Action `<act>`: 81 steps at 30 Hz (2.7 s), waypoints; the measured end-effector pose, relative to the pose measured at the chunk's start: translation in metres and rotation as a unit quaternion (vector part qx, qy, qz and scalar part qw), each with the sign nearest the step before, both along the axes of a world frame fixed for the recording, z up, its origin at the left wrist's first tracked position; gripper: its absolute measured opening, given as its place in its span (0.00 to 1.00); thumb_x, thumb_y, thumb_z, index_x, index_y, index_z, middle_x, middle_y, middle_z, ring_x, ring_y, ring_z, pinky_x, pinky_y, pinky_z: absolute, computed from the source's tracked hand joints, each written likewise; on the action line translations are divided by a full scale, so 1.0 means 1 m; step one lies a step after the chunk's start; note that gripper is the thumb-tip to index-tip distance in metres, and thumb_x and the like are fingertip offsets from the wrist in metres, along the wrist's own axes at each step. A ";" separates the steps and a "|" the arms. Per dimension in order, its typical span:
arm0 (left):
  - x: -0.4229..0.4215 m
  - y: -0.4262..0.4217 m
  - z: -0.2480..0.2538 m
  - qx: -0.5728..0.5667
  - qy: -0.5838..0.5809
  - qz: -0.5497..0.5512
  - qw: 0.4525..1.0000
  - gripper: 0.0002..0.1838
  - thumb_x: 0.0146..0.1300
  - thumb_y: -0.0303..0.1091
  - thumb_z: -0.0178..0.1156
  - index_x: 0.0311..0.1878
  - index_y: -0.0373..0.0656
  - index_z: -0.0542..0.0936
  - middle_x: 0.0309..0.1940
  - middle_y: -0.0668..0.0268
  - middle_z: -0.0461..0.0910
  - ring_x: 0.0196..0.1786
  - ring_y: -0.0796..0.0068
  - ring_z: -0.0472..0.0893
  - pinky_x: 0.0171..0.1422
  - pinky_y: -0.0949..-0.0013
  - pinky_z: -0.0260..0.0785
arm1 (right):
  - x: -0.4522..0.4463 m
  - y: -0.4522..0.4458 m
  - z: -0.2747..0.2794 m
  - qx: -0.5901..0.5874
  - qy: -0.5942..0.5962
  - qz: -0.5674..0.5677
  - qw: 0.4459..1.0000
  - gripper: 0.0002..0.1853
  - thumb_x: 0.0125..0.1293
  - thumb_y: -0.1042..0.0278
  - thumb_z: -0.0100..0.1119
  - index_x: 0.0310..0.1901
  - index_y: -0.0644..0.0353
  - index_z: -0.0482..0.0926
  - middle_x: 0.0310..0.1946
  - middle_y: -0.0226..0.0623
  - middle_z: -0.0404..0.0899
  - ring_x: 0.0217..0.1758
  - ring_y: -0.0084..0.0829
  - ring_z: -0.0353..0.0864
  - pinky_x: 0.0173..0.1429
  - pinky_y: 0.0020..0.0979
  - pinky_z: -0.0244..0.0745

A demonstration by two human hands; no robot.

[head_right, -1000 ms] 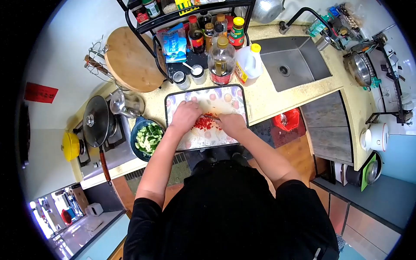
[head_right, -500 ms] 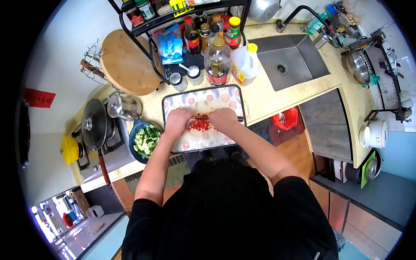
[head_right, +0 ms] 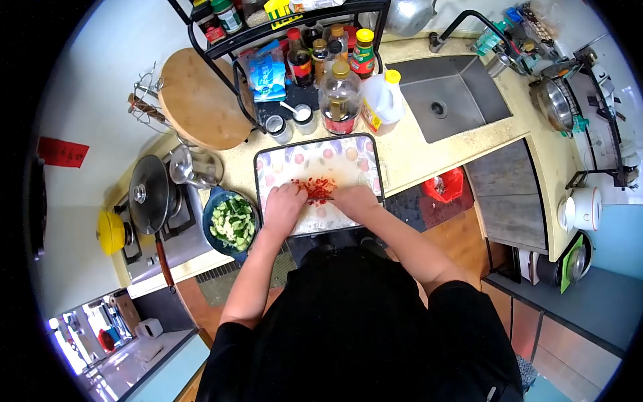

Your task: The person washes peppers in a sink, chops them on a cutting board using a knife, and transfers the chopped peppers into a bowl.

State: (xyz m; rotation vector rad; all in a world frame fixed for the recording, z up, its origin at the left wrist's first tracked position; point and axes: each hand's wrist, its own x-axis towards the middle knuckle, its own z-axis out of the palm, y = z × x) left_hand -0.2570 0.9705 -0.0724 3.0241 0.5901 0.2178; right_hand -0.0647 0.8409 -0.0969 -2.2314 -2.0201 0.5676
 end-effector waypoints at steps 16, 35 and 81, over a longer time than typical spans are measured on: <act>-0.020 0.006 -0.004 -0.046 0.005 -0.045 0.998 0.03 0.59 0.32 0.58 0.34 0.53 0.81 0.37 0.69 0.79 0.49 0.65 0.80 0.53 0.60 0.69 | -0.036 -0.020 0.001 -0.046 0.008 -0.039 0.998 0.08 0.67 0.69 0.56 0.38 0.57 0.86 0.36 0.40 0.88 0.43 0.43 0.90 0.43 0.45 0.84; -0.001 0.029 -0.003 -0.058 0.003 -0.042 0.997 0.04 0.61 0.33 0.58 0.36 0.50 0.82 0.34 0.68 0.80 0.46 0.64 0.81 0.53 0.57 0.69 | -0.015 0.005 0.017 -0.028 0.021 -0.042 0.999 0.09 0.67 0.66 0.56 0.39 0.57 0.85 0.33 0.41 0.88 0.38 0.44 0.90 0.40 0.45 0.84; 0.025 0.068 -0.026 -0.069 -0.063 -0.016 0.995 0.11 0.61 0.35 0.65 0.46 0.46 0.83 0.36 0.64 0.82 0.47 0.58 0.82 0.53 0.56 0.72 | 0.023 0.062 0.017 -0.058 -0.044 -0.001 0.997 0.15 0.72 0.51 0.60 0.42 0.52 0.88 0.36 0.41 0.89 0.43 0.43 0.90 0.47 0.44 0.84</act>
